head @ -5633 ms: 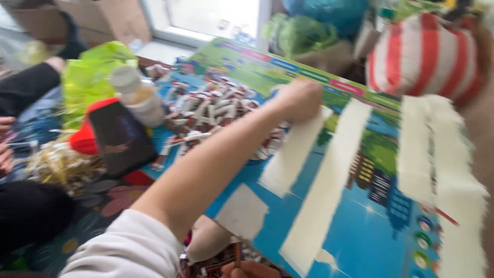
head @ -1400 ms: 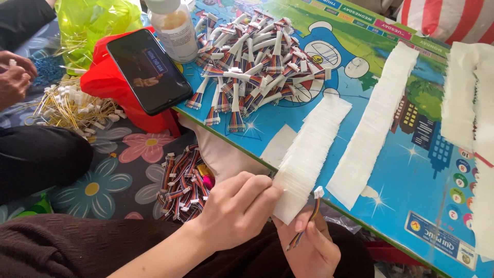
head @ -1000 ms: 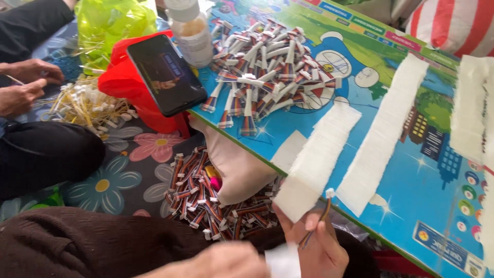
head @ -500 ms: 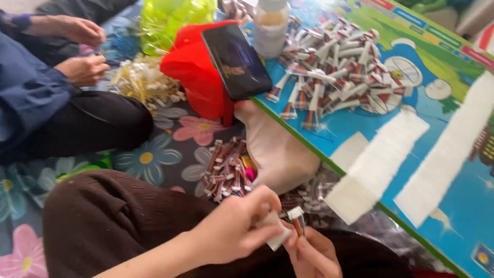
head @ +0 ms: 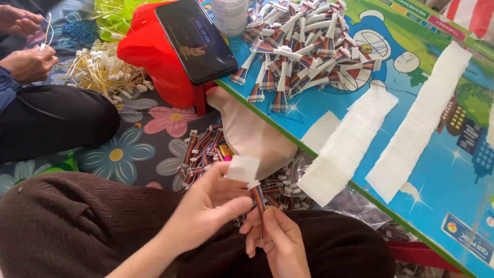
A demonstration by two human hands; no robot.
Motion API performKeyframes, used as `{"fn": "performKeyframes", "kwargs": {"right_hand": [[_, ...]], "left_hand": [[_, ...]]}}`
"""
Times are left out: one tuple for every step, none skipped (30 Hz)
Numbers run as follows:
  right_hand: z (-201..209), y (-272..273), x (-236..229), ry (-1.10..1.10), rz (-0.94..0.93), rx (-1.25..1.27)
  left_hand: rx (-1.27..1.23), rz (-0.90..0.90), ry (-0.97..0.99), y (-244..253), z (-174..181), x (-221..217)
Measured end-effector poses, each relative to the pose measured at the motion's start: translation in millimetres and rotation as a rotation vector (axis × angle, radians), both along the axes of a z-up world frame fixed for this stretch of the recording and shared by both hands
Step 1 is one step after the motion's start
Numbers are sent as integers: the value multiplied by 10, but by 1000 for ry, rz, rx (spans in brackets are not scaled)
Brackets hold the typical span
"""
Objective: The person is manually wrapping small wire harnesses with white adhesive tape for organization or protection.
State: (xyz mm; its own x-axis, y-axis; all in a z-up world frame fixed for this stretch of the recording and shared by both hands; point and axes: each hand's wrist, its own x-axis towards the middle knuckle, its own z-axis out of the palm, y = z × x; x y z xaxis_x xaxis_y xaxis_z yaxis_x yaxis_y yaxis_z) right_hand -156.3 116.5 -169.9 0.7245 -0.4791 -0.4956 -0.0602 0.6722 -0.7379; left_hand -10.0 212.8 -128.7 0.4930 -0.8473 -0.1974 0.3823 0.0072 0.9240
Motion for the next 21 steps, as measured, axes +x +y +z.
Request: {"fn": "performKeyframes", "kwargs": {"right_hand": [[14,-10,-5,0,0,4],[27,-21,-11,-33,34,16],[40,-33,-23,-65,65,29],[22,-76,-54,-63,61,33],[3,-116,-93,-116,139,122],[-14,-154,-132,-169,218,211],[-18,-166,-146,-169,214,215],[-18,-176,-158,-164,213,280],[-17,-192,-161,-161,214,342],[-54,-200,-185,-164,212,344],[-92,-209,-207,-181,245,387],[-131,-216,-228,-198,279,430],[-116,-223,-227,-197,278,433],[-104,-227,-226,-201,321,432],[-92,-233,-229,-203,365,431],[-80,-211,-217,-200,365,434],[-66,-196,-196,-138,277,296],[-51,-183,-176,-77,190,158],[-43,-167,-160,-75,189,159],[-34,-154,-145,7,68,95],[-26,-149,-122,88,-54,30]], "left_hand": [[4,0,0,-23,-16,-37],[-37,-49,82,-47,-33,-74],[-78,-101,166,-77,-53,-113],[-74,-105,169,-96,-22,-98],[-45,-122,101,-115,5,-89],[-16,-139,33,-132,34,-79],[-11,-142,34,-124,55,-70],[-113,-231,156,-112,82,-59],[-216,-318,277,-104,111,-41],[-213,-320,275,-83,63,-32],[-236,-334,235,-61,16,-23],[-258,-347,195,-37,-34,-11],[-255,-347,197,-43,-19,-13],[-229,-345,113,-46,-7,-14],[-203,-342,30,-49,1,-20],[-201,-341,34,-52,4,-15],[-167,-313,-8,-61,11,-4],[-132,-286,-49,-72,19,8],[-131,-287,-48,-75,29,53],[-83,-144,-93,-80,38,98],[-37,-2,-140,-97,48,151]]}}
